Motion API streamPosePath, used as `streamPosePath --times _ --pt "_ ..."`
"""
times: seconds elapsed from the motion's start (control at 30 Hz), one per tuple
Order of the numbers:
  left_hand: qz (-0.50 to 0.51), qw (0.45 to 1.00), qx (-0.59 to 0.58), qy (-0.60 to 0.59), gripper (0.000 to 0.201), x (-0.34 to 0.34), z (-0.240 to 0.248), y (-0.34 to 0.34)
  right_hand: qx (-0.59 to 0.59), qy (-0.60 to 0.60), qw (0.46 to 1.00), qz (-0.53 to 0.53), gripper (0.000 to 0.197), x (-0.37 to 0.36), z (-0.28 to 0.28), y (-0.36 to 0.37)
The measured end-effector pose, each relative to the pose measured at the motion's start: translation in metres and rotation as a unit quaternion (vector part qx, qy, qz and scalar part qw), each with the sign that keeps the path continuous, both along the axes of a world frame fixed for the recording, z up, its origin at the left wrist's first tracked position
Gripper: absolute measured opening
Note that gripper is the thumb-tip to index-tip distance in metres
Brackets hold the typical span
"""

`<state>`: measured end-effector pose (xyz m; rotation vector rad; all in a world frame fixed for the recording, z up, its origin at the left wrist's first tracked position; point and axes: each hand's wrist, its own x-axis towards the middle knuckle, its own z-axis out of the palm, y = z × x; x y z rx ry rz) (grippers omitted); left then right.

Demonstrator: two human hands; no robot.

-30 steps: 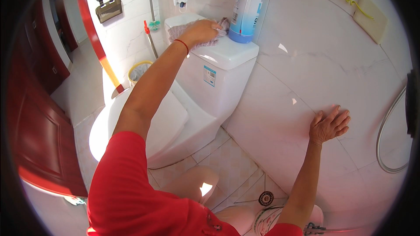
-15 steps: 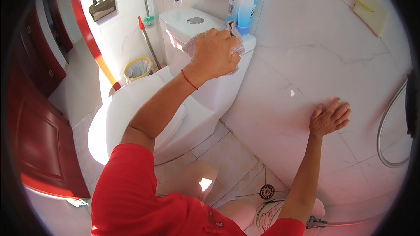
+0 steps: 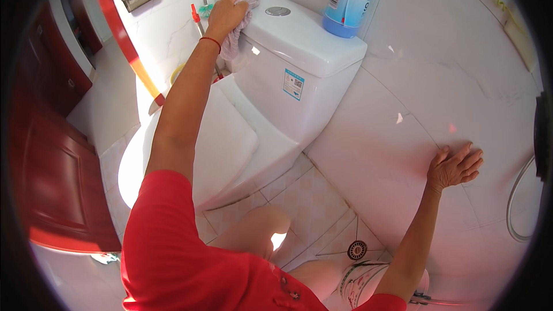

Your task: The person wipes down the toilet tank and the bathroom wall using a cloth, then picks up a bottle of cleaning solution and continues wiping the tank and a wall-mounted towel rack.

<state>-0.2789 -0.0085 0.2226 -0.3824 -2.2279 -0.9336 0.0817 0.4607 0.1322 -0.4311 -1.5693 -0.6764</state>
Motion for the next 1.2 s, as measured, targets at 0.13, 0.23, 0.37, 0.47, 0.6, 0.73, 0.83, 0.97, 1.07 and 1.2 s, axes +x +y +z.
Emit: streamPosePath --times 0.13,0.23,0.37,0.47,0.6,0.73,0.83,0.97,1.07,1.2 --pt "-0.026 0.992 -0.032 -0.121 0.042 -0.024 0.021 0.000 0.007 -0.002 1.000 -0.017 0.056 0.002 0.000 0.001" --pt "-0.005 0.965 -0.235 -0.116 0.039 -0.056 0.038 -0.002 0.021 0.002 1.000 -0.017 0.055 -0.002 0.003 -0.004" --pt "-0.008 0.930 -0.338 -0.142 0.041 -0.096 0.050 0.009 0.025 -0.003 0.999 -0.031 0.055 -0.008 0.004 -0.005" --pt "-0.120 0.927 -0.292 -0.200 0.043 -0.087 0.057 0.028 0.032 -0.010 0.998 -0.048 0.055 -0.002 0.003 -0.003" --pt "-0.151 0.929 -0.270 -0.203 0.045 -0.093 0.052 0.025 0.047 -0.008 0.997 -0.056 0.055 -0.004 0.005 -0.003" --pt "-0.135 0.923 -0.340 -0.123 0.046 -0.106 0.043 0.008 0.059 -0.002 0.997 -0.040 0.054 -0.014 0.003 -0.005" --pt "-0.124 0.930 -0.313 -0.150 0.047 -0.092 0.048 0.017 0.053 0.000 0.997 -0.055 0.054 -0.009 0.000 -0.002" --pt "-0.169 0.933 -0.302 -0.094 0.048 -0.086 0.040 0.004 0.055 0.014 0.998 -0.033 0.053 -0.009 0.000 -0.004" --pt "-0.165 0.940 -0.247 -0.168 0.049 -0.053 0.039 0.011 0.050 0.020 0.998 -0.026 0.052 -0.008 -0.004 0.001" --pt "-0.149 0.957 -0.178 -0.173 0.050 -0.010 0.036 0.010 0.062 0.023 0.998 -0.011 0.047 -0.004 -0.004 -0.001"
